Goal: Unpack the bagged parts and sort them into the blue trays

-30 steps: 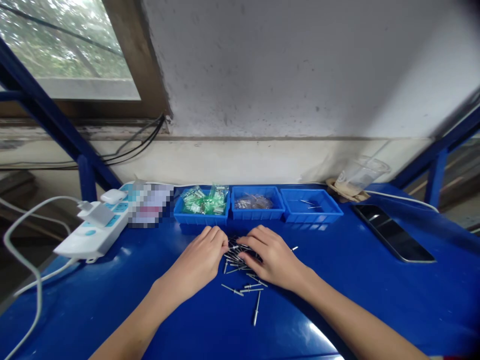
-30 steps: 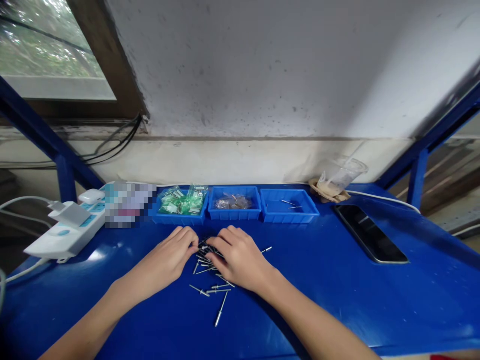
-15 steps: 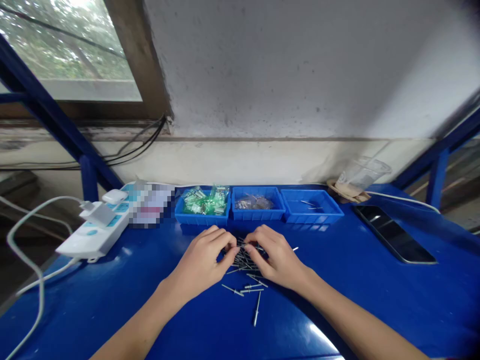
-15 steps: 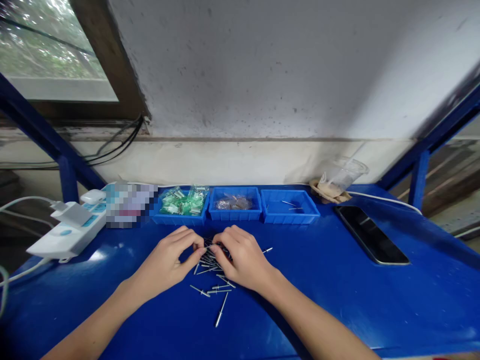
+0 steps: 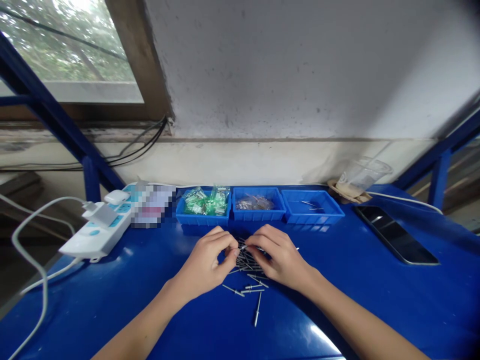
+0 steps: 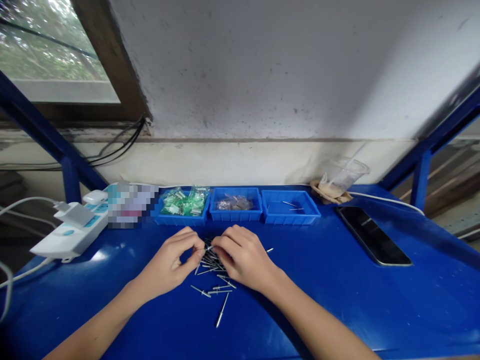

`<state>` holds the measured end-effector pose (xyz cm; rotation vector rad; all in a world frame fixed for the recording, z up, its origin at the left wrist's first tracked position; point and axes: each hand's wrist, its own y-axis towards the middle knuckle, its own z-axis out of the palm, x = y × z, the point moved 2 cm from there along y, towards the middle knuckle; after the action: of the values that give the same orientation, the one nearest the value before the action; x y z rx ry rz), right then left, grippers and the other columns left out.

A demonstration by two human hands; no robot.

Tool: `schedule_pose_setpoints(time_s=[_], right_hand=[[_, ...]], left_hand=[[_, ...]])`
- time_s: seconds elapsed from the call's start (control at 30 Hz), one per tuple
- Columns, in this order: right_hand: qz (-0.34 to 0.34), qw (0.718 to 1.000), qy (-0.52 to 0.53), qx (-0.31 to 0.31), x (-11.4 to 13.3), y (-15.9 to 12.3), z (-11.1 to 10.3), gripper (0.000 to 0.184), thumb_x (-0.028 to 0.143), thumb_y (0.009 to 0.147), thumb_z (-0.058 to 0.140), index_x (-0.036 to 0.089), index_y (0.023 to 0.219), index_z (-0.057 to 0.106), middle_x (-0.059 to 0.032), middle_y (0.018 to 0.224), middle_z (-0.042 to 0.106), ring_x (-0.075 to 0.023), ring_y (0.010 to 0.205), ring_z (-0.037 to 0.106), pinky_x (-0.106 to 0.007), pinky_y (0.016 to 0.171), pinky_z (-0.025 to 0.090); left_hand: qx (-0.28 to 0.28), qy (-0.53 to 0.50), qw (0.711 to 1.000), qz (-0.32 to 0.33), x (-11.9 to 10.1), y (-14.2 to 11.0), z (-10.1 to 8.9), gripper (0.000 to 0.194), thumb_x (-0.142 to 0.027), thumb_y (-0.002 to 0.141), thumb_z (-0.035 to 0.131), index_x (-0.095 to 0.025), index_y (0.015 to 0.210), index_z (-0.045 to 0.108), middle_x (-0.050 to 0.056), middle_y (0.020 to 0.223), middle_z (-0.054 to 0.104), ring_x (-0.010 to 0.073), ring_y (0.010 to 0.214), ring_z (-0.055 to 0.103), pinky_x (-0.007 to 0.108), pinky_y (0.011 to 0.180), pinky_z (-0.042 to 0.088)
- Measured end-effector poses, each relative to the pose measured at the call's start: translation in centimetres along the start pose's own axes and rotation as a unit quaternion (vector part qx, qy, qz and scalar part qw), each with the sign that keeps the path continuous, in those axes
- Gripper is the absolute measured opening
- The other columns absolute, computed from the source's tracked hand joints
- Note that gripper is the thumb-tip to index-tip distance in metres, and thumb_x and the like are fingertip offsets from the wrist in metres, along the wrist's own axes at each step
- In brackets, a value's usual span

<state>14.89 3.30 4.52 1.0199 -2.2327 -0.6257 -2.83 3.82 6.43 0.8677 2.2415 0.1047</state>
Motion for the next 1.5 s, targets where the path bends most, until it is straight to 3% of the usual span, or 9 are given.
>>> schedule_pose_setpoints(time_s=[0.3, 0.53, 0.7, 0.87, 1.1, 1.23, 1.33, 1.43, 1.5], right_hand=[[0.005, 0.999, -0.035, 0.01, 0.2, 0.1, -0.5, 0.014, 0.016, 0.087, 0.047, 0.017, 0.095, 0.058, -0.0059, 0.084, 0.059, -0.0156, 0.073, 0.05, -0.03, 0.064, 0.04], [0.01, 0.998, -0.054, 0.014, 0.3, 0.1, -0.3, 0.013, 0.018, 0.089, 0.046, 0.016, 0.092, 0.058, -0.0058, 0.082, 0.059, -0.0155, 0.072, 0.05, -0.029, 0.064, 0.04], [0.055, 0.998, -0.035, -0.003, -0.2, 0.2, -0.4, 0.015, 0.019, 0.091, 0.042, 0.015, 0.088, 0.056, -0.0062, 0.077, 0.058, -0.016, 0.071, 0.05, -0.029, 0.064, 0.04], [0.065, 0.997, -0.027, 0.001, 0.0, 0.2, -0.6, 0.016, 0.022, 0.092, 0.041, 0.016, 0.088, 0.055, -0.0057, 0.076, 0.057, -0.0161, 0.071, 0.05, -0.029, 0.065, 0.041], [0.023, 0.999, -0.032, -0.001, 0.6, 0.4, -0.4, 0.012, 0.022, 0.09, 0.046, 0.016, 0.089, 0.056, -0.0051, 0.076, 0.06, -0.0152, 0.067, 0.051, -0.029, 0.062, 0.04], [0.013, 0.995, -0.066, -0.079, -0.5, 0.3, -2.6, 0.011, 0.017, 0.087, 0.047, 0.017, 0.081, 0.056, -0.0041, 0.07, 0.059, -0.0144, 0.064, 0.051, -0.028, 0.06, 0.04], [0.117, 0.952, -0.17, -0.226, -3.3, -0.5, -5.9, 0.012, 0.02, 0.086, 0.049, 0.018, 0.076, 0.056, -0.0022, 0.066, 0.056, -0.0137, 0.061, 0.051, -0.028, 0.06, 0.04], [0.236, 0.901, -0.243, -0.27, -6.2, -1.7, -8.2, 0.012, 0.029, 0.084, 0.054, 0.018, 0.079, 0.057, -0.0019, 0.068, 0.055, -0.0143, 0.061, 0.051, -0.027, 0.057, 0.04], [0.261, 0.893, -0.239, -0.277, -7.1, -2.1, -8.7, 0.013, 0.03, 0.082, 0.055, 0.018, 0.077, 0.056, -0.0015, 0.068, 0.055, -0.0144, 0.061, 0.051, -0.027, 0.056, 0.04]], left_hand=[[0.011, -0.045, 0.998, -0.05, 0.8, 0.1, 0.4, 0.019, -0.026, 0.093, 0.043, -0.02, 0.08, 0.055, -0.003, 0.079, 0.058, 0.0112, 0.076, 0.053, 0.024, 0.073, 0.039], [0.0, -0.027, 0.997, -0.075, 1.3, 0.2, 0.7, 0.025, -0.026, 0.092, 0.042, -0.019, 0.073, 0.056, -0.002, 0.073, 0.059, 0.012, 0.072, 0.056, 0.024, 0.067, 0.041], [-0.042, -0.048, 0.996, -0.07, 1.1, 0.0, 0.8, 0.012, -0.028, 0.09, 0.048, -0.022, 0.097, 0.055, -0.004, 0.074, 0.058, 0.0102, 0.066, 0.055, 0.021, 0.061, 0.042], [-0.077, -0.017, 0.996, -0.045, 1.1, -0.3, 0.5, 0.011, -0.026, 0.092, 0.045, -0.021, 0.088, 0.054, -0.002, 0.079, 0.059, 0.0104, 0.07, 0.056, 0.022, 0.068, 0.042], [-0.045, 0.007, 0.997, -0.061, 1.0, -0.2, 0.4, 0.023, -0.029, 0.095, 0.034, -0.02, 0.08, 0.049, -0.002, 0.07, 0.058, 0.0119, 0.063, 0.055, 0.024, 0.062, 0.041], [-0.011, 0.039, 0.996, -0.073, 1.4, -0.1, 0.3, 0.022, -0.032, 0.095, 0.034, -0.022, 0.091, 0.053, 0.0, 0.08, 0.062, 0.0141, 0.072, 0.059, 0.026, 0.067, 0.044], [0.008, 0.124, 0.986, -0.11, 2.7, -0.1, 0.0, 0.018, -0.033, 0.092, 0.041, -0.024, 0.096, 0.055, 0.001, 0.084, 0.063, 0.0182, 0.078, 0.059, 0.03, 0.067, 0.044], [0.047, 0.199, 0.971, -0.123, 4.0, -0.1, 0.0, 0.015, -0.034, 0.087, 0.051, -0.023, 0.093, 0.057, 0.002, 0.085, 0.062, 0.0219, 0.084, 0.057, 0.035, 0.073, 0.044], [0.073, 0.223, 0.965, -0.12, 4.6, -0.2, 0.1, 0.013, -0.033, 0.086, 0.052, -0.024, 0.093, 0.058, 0.002, 0.091, 0.061, 0.0228, 0.087, 0.056, 0.039, 0.079, 0.042]])
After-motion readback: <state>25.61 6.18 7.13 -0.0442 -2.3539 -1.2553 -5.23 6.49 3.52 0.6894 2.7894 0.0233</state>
